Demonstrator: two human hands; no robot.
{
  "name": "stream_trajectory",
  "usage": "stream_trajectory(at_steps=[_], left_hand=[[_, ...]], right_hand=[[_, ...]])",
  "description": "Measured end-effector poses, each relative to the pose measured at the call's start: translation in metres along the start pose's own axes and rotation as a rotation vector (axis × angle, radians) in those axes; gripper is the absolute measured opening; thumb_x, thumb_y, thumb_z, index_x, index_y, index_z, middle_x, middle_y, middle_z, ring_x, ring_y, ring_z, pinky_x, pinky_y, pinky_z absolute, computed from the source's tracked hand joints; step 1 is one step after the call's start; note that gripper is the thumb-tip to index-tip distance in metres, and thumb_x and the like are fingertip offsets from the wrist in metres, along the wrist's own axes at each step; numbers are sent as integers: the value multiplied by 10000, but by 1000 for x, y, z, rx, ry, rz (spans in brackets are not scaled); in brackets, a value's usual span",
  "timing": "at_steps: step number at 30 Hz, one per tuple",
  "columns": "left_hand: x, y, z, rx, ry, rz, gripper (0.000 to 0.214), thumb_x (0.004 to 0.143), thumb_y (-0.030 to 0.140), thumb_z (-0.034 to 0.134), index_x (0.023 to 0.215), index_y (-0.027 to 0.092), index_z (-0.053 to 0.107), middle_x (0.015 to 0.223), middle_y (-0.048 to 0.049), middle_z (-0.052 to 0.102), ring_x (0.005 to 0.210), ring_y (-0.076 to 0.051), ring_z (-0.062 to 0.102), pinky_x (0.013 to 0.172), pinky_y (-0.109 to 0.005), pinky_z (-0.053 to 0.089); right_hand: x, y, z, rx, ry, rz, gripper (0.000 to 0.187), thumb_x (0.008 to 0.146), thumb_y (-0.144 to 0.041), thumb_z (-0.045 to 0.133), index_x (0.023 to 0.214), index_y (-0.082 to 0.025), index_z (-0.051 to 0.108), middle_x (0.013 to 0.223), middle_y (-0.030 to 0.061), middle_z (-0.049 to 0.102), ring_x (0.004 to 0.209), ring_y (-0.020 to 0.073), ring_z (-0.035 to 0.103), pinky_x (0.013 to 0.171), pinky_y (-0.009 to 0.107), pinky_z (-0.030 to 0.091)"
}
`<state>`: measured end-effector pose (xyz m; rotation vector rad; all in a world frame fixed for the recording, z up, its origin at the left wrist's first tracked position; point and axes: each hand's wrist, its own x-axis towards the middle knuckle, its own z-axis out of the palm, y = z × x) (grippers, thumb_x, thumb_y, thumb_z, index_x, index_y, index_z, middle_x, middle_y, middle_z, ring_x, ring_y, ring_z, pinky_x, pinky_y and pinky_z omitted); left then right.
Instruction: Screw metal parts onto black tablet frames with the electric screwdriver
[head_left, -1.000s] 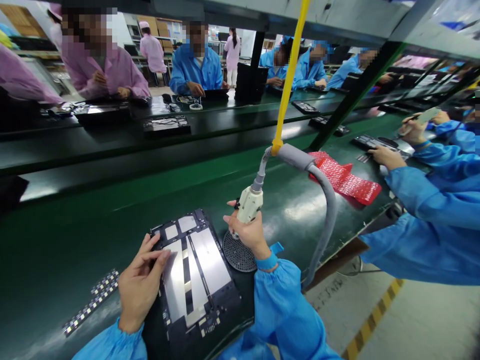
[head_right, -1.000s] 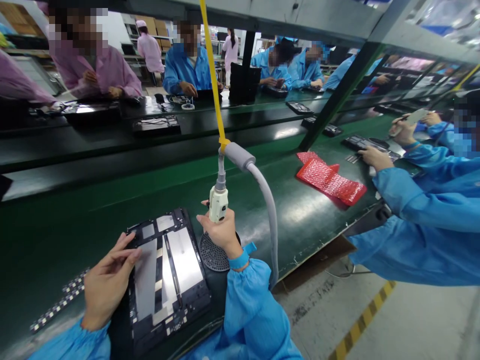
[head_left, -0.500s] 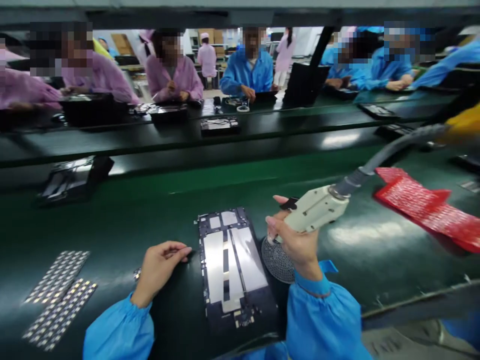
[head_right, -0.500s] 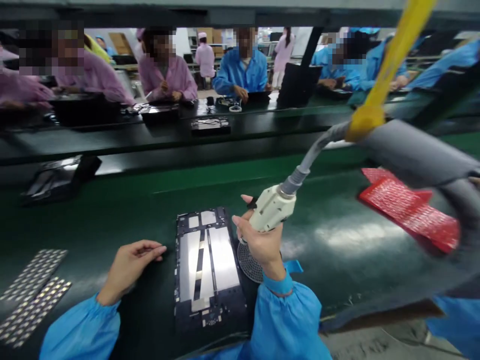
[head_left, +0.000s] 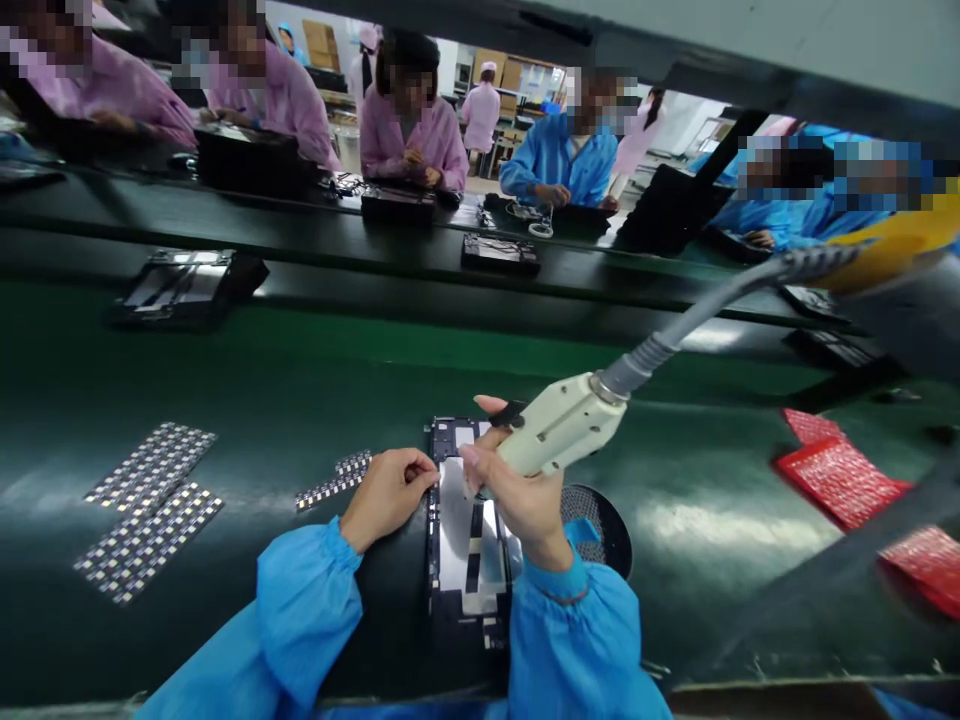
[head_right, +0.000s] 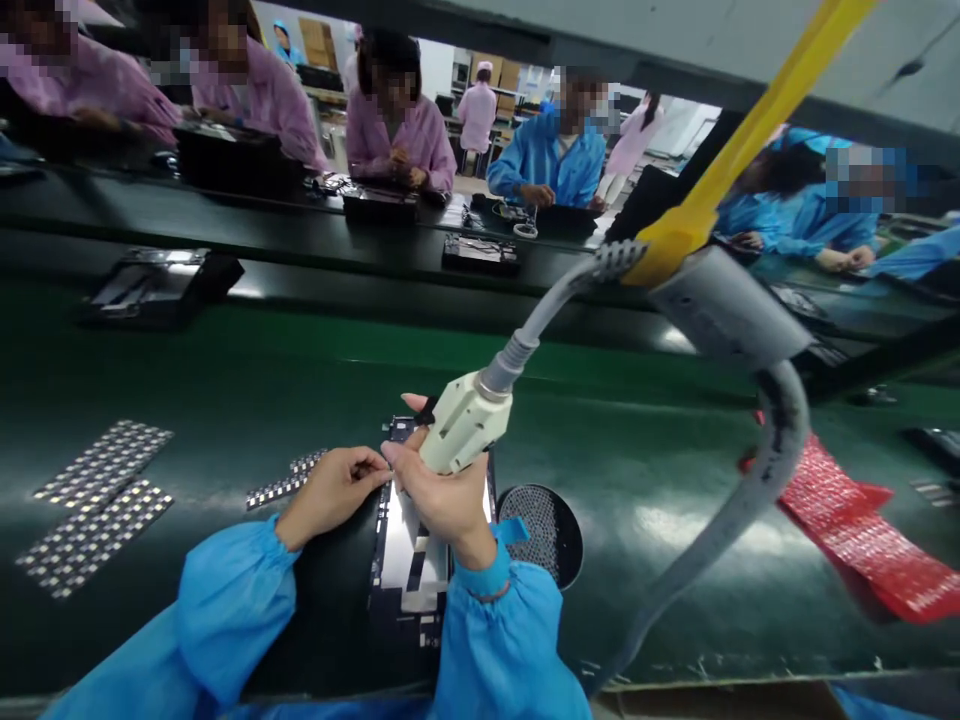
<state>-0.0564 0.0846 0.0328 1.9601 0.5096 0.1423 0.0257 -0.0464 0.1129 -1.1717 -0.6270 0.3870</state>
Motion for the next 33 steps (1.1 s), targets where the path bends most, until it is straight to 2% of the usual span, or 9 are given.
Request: stream_trajectory(at_steps=[6, 9, 12, 14, 16, 19, 22, 26, 33], left_hand=[[2, 3, -3, -5, -67, 31, 140, 801, 263, 588, 748, 168, 677, 733, -27, 700, 701, -165, 633, 622, -253, 433], [6, 0, -4, -33, -67, 8, 93, 767, 258, 637, 772, 166, 648, 728, -22, 685, 687, -159, 630, 612, -251, 449], [14, -3, -5, -128, -94, -144, 228, 691, 243, 710, 867, 162, 589, 679, -3, 655, 623, -163, 627, 519, -240, 454], [19, -4, -7, -233, -167, -260, 299, 665, 233, 725, 897, 161, 550, 657, 5, 645, 574, -167, 625, 440, -224, 436], [22, -2, -9, -327, -222, -301, 304, 652, 214, 728, 878, 157, 532, 648, 14, 634, 542, -158, 619, 402, -211, 430], [21, 2, -10, -384, -190, -240, 294, 627, 179, 738, 827, 154, 524, 598, 54, 573, 512, -121, 582, 388, -188, 433], [18, 4, -6, -425, -155, -169, 305, 645, 193, 741, 856, 161, 522, 580, 71, 551, 507, -110, 573, 375, -173, 432], [19, 2, 4, -337, -133, -238, 284, 673, 219, 742, 857, 155, 535, 575, 49, 585, 501, -135, 615, 359, -182, 448], [28, -3, 8, -299, -184, -294, 215, 674, 258, 745, 711, 138, 570, 590, -19, 655, 522, -163, 656, 368, -179, 454]], right_hand=[[4, 18, 8, -17, -18, 13, 417, 773, -160, 718, 1164, -189, 575, 543, -83, 545, 405, 92, 517, 425, 233, 440], [5, 22, 8, -14, -16, 17, 421, 763, -167, 733, 1151, -193, 573, 553, -81, 548, 409, 98, 521, 424, 239, 439], [6, 26, 9, -6, -6, 19, 423, 759, -166, 742, 1144, -196, 569, 556, -82, 547, 419, 102, 525, 431, 243, 442], [6, 27, 10, -4, -13, 27, 417, 774, -162, 731, 1153, -195, 561, 541, -86, 540, 418, 103, 523, 438, 245, 444], [6, 26, 10, -7, -18, 31, 422, 783, -154, 724, 1167, -192, 552, 537, -85, 543, 423, 104, 526, 451, 250, 448], [3, 20, 9, -15, -12, 25, 452, 785, -153, 727, 1194, -188, 537, 546, -80, 554, 434, 110, 532, 458, 257, 446], [-1, 12, 7, -23, -22, 9, 477, 798, -171, 720, 1230, -183, 518, 547, -76, 552, 428, 110, 517, 444, 259, 438], [-2, 13, 8, -50, -23, 20, 471, 792, -188, 723, 1216, -181, 517, 540, -81, 546, 423, 114, 519, 433, 259, 444], [13, 37, 12, -123, 44, 44, 426, 741, -162, 735, 1125, -175, 552, 507, -92, 548, 394, 111, 511, 426, 252, 445]])
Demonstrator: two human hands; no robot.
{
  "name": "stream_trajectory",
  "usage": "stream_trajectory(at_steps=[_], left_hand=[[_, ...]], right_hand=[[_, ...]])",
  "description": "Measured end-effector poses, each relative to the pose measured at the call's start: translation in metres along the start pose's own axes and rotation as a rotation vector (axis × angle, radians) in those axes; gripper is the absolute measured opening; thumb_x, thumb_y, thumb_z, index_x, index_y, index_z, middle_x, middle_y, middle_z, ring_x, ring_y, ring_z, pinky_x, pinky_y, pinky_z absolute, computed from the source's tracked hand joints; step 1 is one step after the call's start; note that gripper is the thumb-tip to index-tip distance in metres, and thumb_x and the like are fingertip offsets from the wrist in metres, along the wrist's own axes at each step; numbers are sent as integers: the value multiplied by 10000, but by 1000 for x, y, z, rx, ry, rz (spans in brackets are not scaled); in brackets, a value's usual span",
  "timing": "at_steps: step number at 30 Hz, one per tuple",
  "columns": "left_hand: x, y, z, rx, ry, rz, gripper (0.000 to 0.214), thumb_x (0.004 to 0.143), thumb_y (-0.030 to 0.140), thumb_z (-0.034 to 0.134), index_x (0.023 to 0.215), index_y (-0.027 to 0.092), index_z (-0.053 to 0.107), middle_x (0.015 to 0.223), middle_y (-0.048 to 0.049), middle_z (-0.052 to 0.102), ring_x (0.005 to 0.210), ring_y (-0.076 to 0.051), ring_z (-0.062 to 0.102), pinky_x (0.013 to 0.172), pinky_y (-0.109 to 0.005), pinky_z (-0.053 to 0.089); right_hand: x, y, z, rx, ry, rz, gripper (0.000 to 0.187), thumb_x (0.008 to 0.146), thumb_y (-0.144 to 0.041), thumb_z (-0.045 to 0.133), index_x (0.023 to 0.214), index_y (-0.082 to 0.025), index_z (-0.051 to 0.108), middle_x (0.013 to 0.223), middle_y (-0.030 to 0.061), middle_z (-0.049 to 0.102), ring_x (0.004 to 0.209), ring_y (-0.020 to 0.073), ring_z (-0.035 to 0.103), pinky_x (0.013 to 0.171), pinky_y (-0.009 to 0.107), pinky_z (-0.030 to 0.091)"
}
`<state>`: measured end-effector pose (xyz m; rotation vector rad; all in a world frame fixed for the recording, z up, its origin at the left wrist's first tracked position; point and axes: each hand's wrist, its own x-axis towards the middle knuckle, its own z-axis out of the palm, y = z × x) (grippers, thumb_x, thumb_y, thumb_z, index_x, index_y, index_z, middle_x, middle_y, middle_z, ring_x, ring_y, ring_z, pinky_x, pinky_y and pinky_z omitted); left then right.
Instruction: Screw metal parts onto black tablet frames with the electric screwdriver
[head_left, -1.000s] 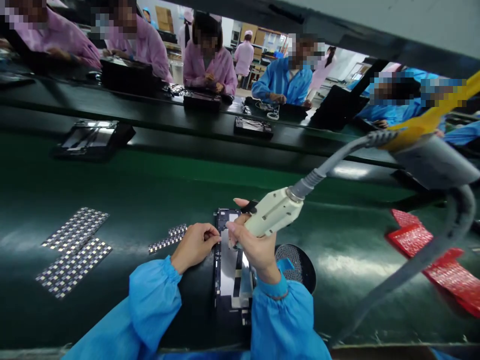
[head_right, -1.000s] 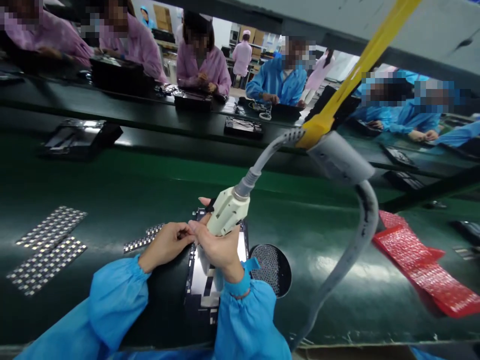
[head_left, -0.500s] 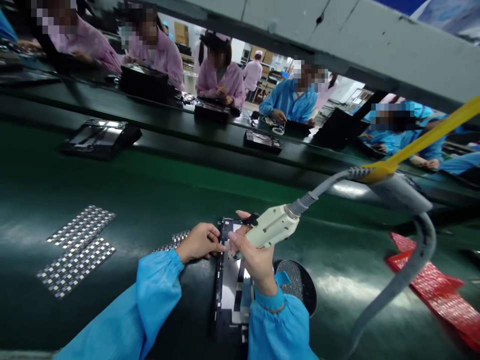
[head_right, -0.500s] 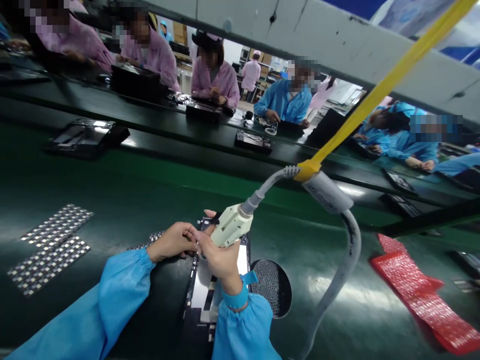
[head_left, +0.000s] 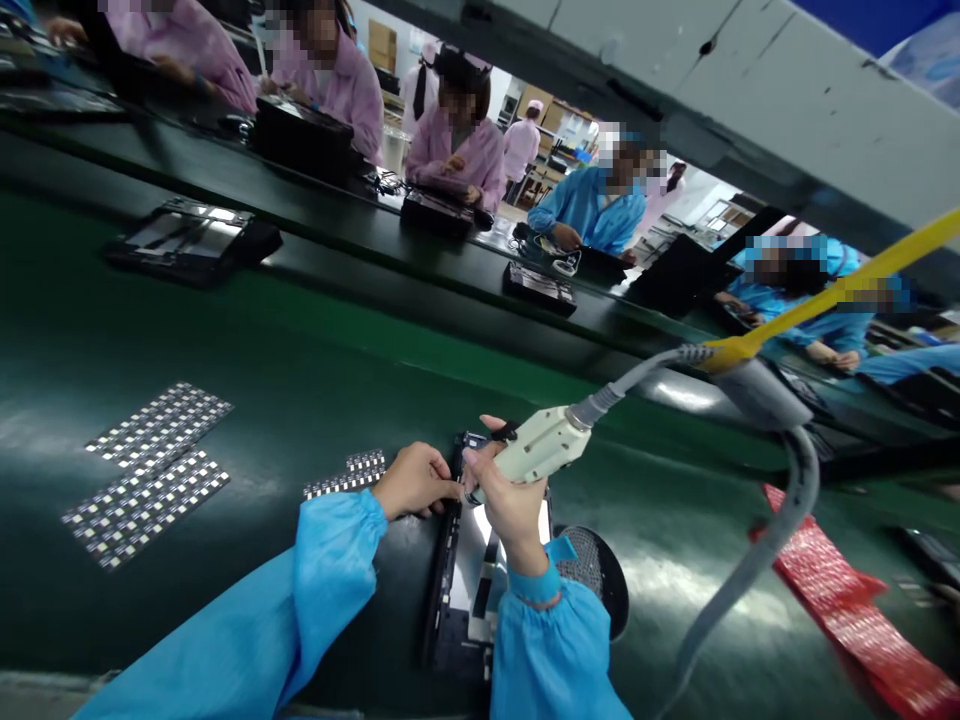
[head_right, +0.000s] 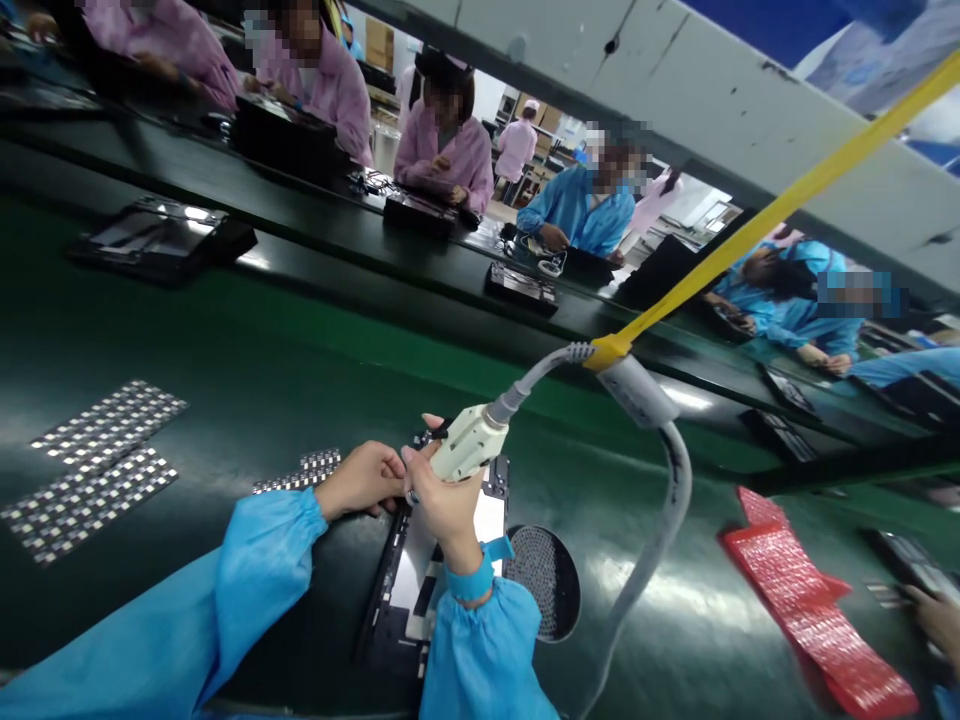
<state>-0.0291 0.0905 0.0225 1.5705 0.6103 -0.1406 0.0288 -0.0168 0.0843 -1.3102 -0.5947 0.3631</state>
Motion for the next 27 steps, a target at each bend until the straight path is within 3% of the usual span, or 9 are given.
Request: stream_trajectory(at_steps=[7, 18, 27], left_hand=[[2, 5, -2, -14, -51, -20, 102, 694, 194, 684, 679, 130, 605, 565, -31, 657, 519, -178, 661, 374, -198, 466], [2, 4, -2, 0, -62, -18, 89, 692, 206, 677, 682, 127, 636, 587, -46, 673, 530, -172, 662, 388, -193, 472], [0, 5, -3, 12, -51, 2, 86, 696, 183, 658, 629, 137, 630, 509, -3, 622, 508, -146, 641, 407, -175, 466]], right_hand=[[4, 9, 2, -59, 25, 18, 413, 737, -198, 738, 1106, -177, 554, 509, -99, 527, 389, 109, 501, 435, 256, 441], [3, 9, 2, -92, 9, 10, 446, 758, -220, 734, 1157, -171, 542, 501, -99, 529, 389, 109, 501, 438, 254, 438], [-5, 14, 0, -211, -42, -1, 317, 793, -239, 697, 1079, -178, 574, 541, -71, 536, 450, 121, 527, 484, 267, 451]])
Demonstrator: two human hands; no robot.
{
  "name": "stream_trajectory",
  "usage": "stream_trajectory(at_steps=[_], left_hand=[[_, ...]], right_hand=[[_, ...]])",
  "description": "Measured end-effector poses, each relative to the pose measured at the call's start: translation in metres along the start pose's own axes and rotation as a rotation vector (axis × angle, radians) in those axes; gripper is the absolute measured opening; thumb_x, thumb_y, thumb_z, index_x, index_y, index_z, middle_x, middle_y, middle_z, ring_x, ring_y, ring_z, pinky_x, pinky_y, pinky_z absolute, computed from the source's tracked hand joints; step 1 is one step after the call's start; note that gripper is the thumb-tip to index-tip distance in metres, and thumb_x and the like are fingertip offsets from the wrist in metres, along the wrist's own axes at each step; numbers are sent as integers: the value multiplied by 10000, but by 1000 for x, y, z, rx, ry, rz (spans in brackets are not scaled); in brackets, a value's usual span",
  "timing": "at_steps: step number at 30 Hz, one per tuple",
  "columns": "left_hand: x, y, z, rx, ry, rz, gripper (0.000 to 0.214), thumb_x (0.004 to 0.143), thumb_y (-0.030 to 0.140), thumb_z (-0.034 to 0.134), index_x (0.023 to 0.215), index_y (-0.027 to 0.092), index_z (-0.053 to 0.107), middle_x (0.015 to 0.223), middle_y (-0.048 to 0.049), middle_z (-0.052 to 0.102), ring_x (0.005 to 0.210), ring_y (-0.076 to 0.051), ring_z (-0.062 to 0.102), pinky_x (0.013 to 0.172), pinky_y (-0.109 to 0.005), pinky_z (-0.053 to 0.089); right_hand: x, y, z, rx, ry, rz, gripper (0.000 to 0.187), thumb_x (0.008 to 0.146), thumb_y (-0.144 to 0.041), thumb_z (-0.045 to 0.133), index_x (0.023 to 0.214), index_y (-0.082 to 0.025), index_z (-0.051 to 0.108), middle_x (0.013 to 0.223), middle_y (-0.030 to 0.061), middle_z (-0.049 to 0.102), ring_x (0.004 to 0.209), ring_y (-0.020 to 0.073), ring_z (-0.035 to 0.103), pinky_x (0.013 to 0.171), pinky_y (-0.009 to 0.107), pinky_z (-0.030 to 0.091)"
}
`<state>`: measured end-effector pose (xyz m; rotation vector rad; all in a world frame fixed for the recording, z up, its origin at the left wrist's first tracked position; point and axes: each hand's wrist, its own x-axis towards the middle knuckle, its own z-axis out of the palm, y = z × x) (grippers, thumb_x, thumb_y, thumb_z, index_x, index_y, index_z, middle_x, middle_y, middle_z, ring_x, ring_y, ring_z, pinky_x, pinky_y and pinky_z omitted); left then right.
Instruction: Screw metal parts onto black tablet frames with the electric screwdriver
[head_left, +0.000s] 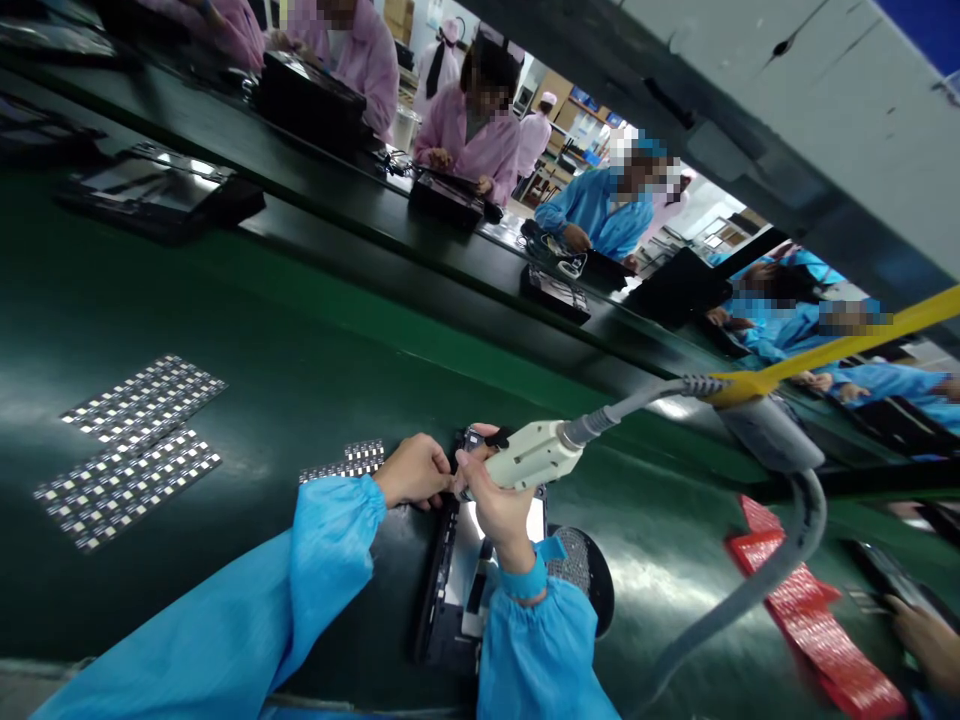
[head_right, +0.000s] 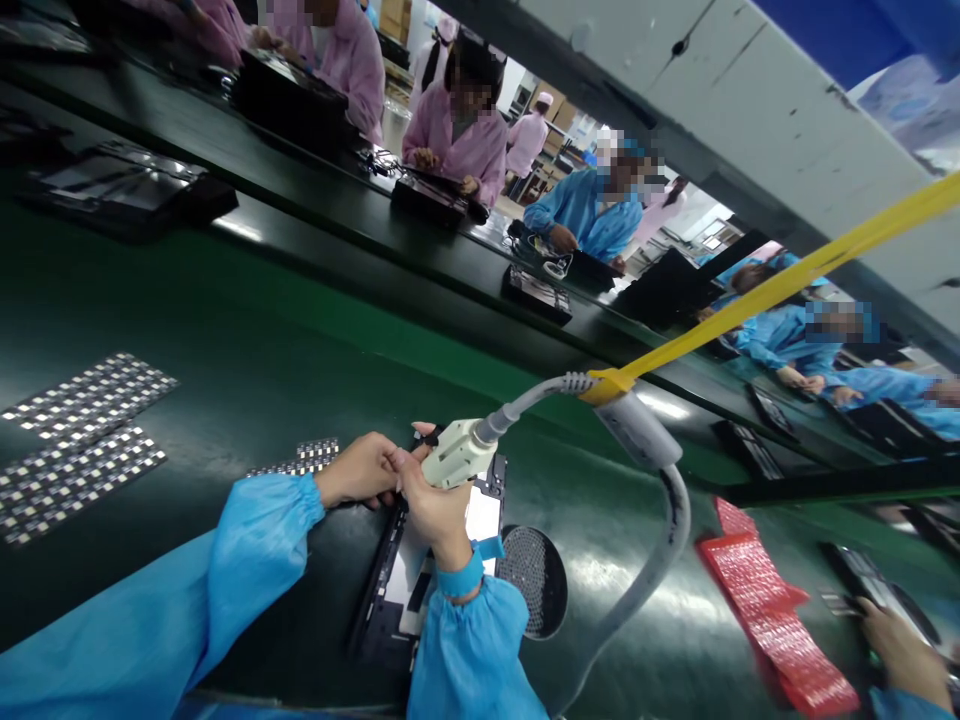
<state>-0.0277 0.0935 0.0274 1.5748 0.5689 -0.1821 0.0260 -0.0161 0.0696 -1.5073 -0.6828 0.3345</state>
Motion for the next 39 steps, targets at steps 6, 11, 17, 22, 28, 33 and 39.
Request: stream_trajectory(at_steps=[6, 11, 17, 22, 28, 33, 39], left_hand=[[2, -4, 1, 2, 7, 11, 113, 694, 202, 659, 606, 151, 609, 493, 3, 609, 485, -150, 627, 392, -190, 462], [3, -6, 1, -7, 7, 11, 84, 693, 193, 652, 626, 153, 620, 502, 2, 618, 483, -153, 626, 397, -200, 468], [3, -6, 1, -18, 7, 12, 99, 697, 211, 662, 632, 151, 618, 496, 3, 608, 480, -154, 622, 389, -203, 462], [-1, -2, 0, -1, -14, -1, 150, 704, 261, 690, 670, 138, 610, 569, -20, 640, 524, -161, 642, 395, -203, 469], [-5, -1, -1, -9, -18, -57, 295, 675, 363, 755, 743, 121, 600, 588, -33, 648, 525, -152, 634, 389, -187, 440], [-9, 1, -2, -4, -14, -80, 447, 572, 457, 819, 769, 114, 612, 600, -31, 651, 563, -162, 648, 404, -182, 436], [-13, 0, -2, 24, 22, -93, 500, 512, 505, 848, 758, 124, 638, 610, -36, 655, 591, -172, 652, 432, -195, 457]], right_hand=[[-3, 2, -1, -34, -3, 2, 339, 785, -231, 690, 1094, -169, 566, 562, -64, 547, 469, 125, 536, 496, 269, 461], [-3, -1, -1, -58, -25, 8, 315, 790, -237, 669, 1084, -169, 580, 551, -64, 545, 456, 123, 530, 497, 272, 470], [-2, 2, 1, -40, -14, -7, 343, 786, -217, 668, 1111, -164, 570, 547, -65, 554, 453, 120, 530, 490, 267, 469], [-1, -8, -5, 34, 39, -31, 386, 776, -209, 688, 1138, -174, 560, 552, -72, 564, 438, 111, 539, 460, 246, 463], [-10, -34, -70, 117, 256, -112, 273, 776, -188, 715, 1007, -194, 570, 527, -71, 571, 418, 121, 532, 422, 257, 454], [-26, -16, -131, 160, 433, -123, 275, 739, -151, 736, 923, -201, 538, 486, -95, 552, 382, 104, 506, 413, 246, 457], [-36, 21, -144, 189, 533, -83, 281, 720, -179, 748, 913, -189, 545, 481, -92, 557, 379, 104, 504, 379, 224, 435]])
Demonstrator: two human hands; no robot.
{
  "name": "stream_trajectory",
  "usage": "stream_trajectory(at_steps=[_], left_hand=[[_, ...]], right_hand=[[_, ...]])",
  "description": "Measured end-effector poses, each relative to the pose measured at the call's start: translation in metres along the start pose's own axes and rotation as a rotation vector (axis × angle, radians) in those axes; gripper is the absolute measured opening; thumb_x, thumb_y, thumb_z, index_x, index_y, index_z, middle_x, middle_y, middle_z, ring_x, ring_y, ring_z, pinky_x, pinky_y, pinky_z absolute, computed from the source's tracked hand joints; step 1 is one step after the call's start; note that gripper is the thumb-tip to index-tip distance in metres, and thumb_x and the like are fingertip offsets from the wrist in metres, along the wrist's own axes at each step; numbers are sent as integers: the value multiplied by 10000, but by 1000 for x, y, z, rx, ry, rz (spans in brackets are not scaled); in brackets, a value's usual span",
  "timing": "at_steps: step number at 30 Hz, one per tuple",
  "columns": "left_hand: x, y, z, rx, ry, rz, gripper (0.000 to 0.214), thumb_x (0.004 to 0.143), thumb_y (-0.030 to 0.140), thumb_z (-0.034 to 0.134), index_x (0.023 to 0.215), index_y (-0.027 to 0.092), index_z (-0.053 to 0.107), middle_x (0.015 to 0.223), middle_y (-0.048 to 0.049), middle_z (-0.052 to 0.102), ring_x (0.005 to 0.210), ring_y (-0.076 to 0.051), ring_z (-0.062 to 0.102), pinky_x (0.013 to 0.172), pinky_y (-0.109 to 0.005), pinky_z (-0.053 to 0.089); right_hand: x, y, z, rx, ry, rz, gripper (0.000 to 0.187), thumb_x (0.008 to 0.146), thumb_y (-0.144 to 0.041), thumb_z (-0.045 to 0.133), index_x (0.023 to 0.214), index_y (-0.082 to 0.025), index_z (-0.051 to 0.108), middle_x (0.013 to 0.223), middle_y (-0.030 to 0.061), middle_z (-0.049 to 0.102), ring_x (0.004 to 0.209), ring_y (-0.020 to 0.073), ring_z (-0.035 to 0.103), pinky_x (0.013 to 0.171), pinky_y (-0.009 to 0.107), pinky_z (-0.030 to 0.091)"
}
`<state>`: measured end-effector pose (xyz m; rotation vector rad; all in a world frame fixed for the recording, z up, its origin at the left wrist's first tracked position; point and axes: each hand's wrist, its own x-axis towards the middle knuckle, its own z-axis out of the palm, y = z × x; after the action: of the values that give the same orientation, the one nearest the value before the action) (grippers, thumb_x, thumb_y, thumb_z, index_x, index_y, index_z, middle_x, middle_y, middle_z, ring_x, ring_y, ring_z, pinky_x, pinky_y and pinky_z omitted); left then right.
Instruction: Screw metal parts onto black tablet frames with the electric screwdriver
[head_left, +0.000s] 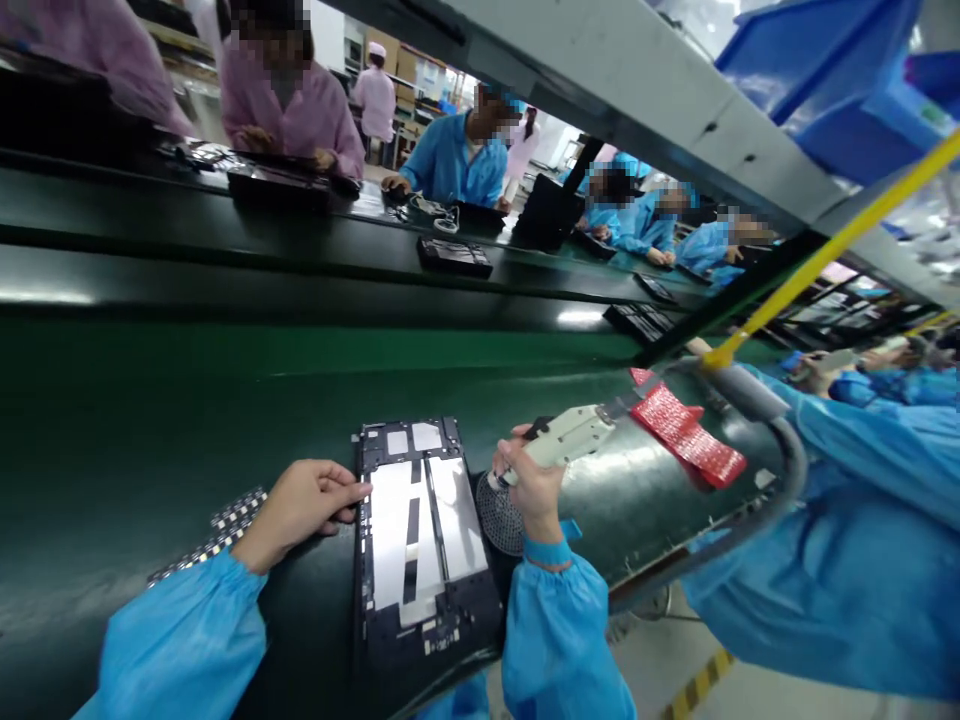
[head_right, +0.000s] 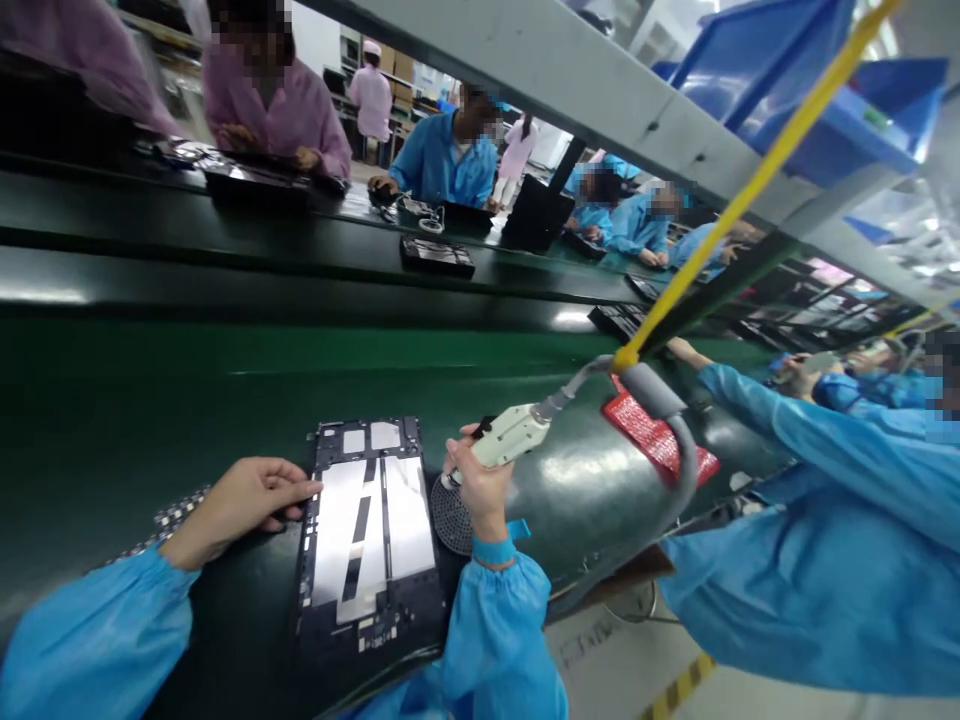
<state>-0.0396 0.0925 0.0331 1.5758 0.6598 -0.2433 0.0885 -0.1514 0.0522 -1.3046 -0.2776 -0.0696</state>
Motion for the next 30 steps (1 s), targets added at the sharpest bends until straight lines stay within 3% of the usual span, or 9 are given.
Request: stream_trajectory(at_steps=[6, 18, 23, 27, 30], left_hand=[[1, -9, -2, 24, -10, -7, 516, 545, 523, 834, 814, 124, 649, 675, -35, 656, 629, -152, 631, 466, -186, 456], [2, -14, -6, 61, -18, -53, 633, 555, 611, 804, 919, 121, 640, 783, -51, 663, 695, -145, 627, 514, -187, 460], [2, -13, -5, 57, -15, -33, 643, 535, 610, 812, 909, 115, 641, 780, -57, 670, 679, -146, 630, 506, -192, 464], [4, -9, -3, 18, -21, 8, 603, 569, 633, 771, 847, 115, 639, 685, -38, 648, 630, -142, 624, 487, -196, 464], [5, -8, 1, -23, 3, 36, 555, 601, 624, 745, 801, 120, 626, 632, -29, 630, 607, -154, 630, 466, -201, 453]], right_hand=[[-1, 7, 3, -72, 12, 8, 370, 722, -188, 731, 1063, -168, 591, 502, -84, 566, 368, 100, 495, 369, 216, 420], [0, 15, 3, -131, -3, 14, 251, 720, -180, 702, 958, -150, 630, 465, -78, 554, 359, 103, 495, 400, 228, 420], [1, 7, 5, -149, -15, -3, 297, 722, -161, 706, 1008, -147, 624, 479, -79, 559, 370, 99, 491, 406, 228, 417], [2, -18, 20, -100, -12, -81, 320, 738, -152, 703, 1044, -160, 609, 493, -80, 570, 375, 99, 493, 411, 232, 422], [2, -33, 47, -41, -101, -99, 328, 752, -151, 704, 1065, -166, 609, 502, -77, 574, 393, 105, 512, 429, 242, 439]])
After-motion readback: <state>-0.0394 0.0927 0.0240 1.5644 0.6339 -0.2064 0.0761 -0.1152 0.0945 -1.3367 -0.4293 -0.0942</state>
